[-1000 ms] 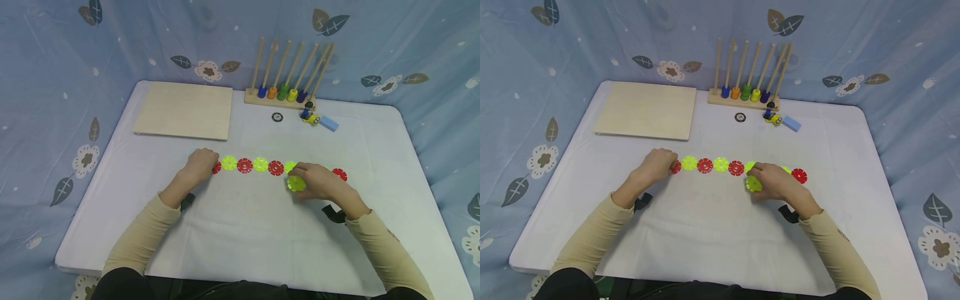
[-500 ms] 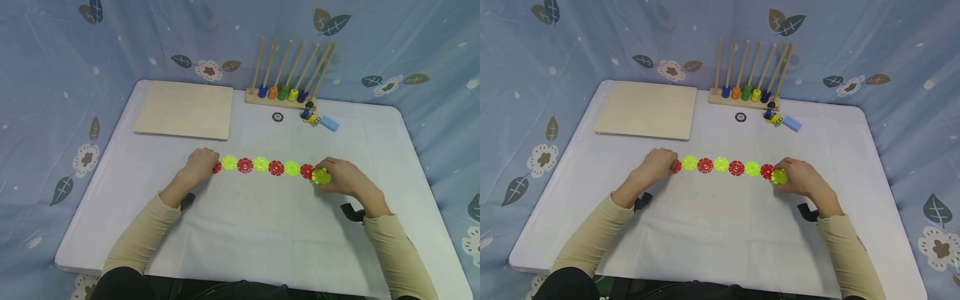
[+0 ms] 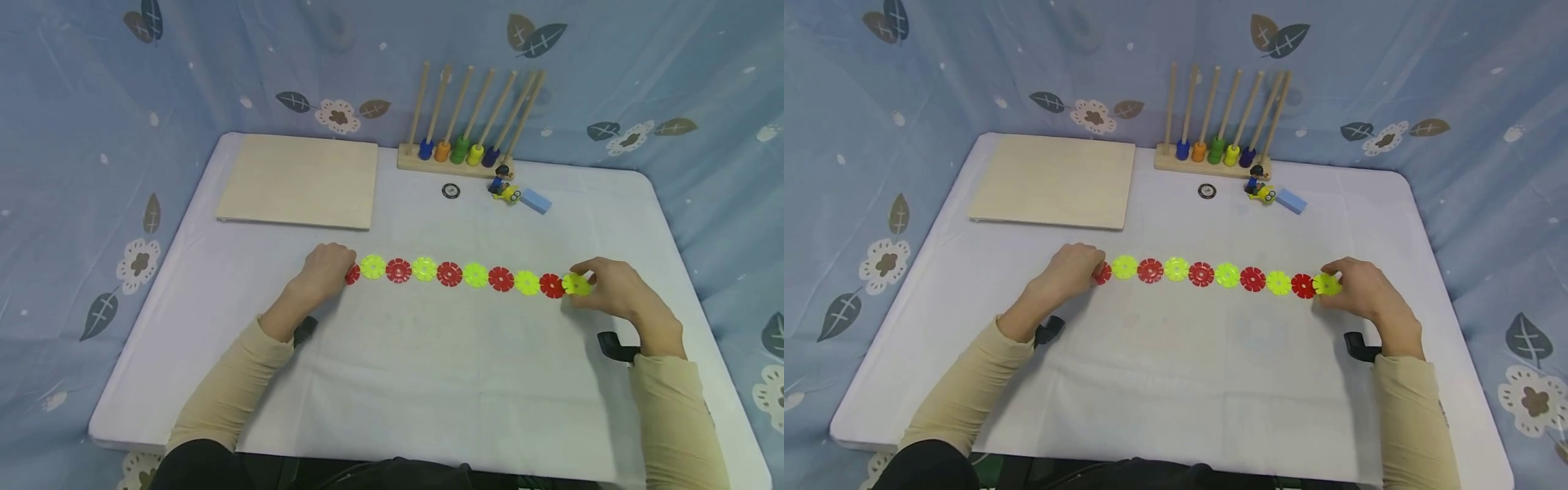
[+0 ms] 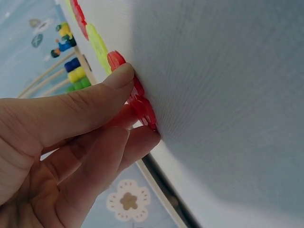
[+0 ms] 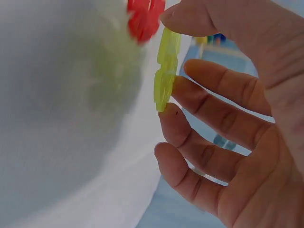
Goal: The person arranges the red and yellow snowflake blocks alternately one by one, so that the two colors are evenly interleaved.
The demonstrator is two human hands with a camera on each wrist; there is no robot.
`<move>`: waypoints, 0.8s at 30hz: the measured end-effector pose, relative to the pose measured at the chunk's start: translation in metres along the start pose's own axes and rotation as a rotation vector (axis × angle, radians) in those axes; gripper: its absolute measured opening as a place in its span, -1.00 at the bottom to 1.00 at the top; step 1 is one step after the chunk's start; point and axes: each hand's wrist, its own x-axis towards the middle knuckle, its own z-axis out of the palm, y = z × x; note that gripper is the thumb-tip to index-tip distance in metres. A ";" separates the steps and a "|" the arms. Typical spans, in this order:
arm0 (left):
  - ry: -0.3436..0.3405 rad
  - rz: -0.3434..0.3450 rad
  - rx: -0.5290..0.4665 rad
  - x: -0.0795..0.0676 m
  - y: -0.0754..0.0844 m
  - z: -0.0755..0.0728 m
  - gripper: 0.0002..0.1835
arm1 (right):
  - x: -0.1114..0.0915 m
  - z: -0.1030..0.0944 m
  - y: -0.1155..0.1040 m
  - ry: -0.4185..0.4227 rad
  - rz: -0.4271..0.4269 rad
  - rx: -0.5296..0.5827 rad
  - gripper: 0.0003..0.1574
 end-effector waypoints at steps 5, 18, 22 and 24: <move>0.009 -0.001 -0.003 0.000 -0.001 0.000 -0.85 | 0.001 0.001 0.016 -0.015 0.054 0.038 -0.26; 0.037 0.012 0.017 0.000 -0.003 0.000 -0.86 | 0.003 0.006 0.019 -0.048 0.102 0.096 -0.25; 0.034 0.000 0.011 0.001 -0.003 0.000 -0.85 | 0.004 0.006 0.018 -0.061 0.098 0.107 -0.26; 0.032 -0.009 0.008 0.001 -0.003 -0.001 -0.85 | 0.004 0.006 0.017 -0.062 0.096 0.106 -0.27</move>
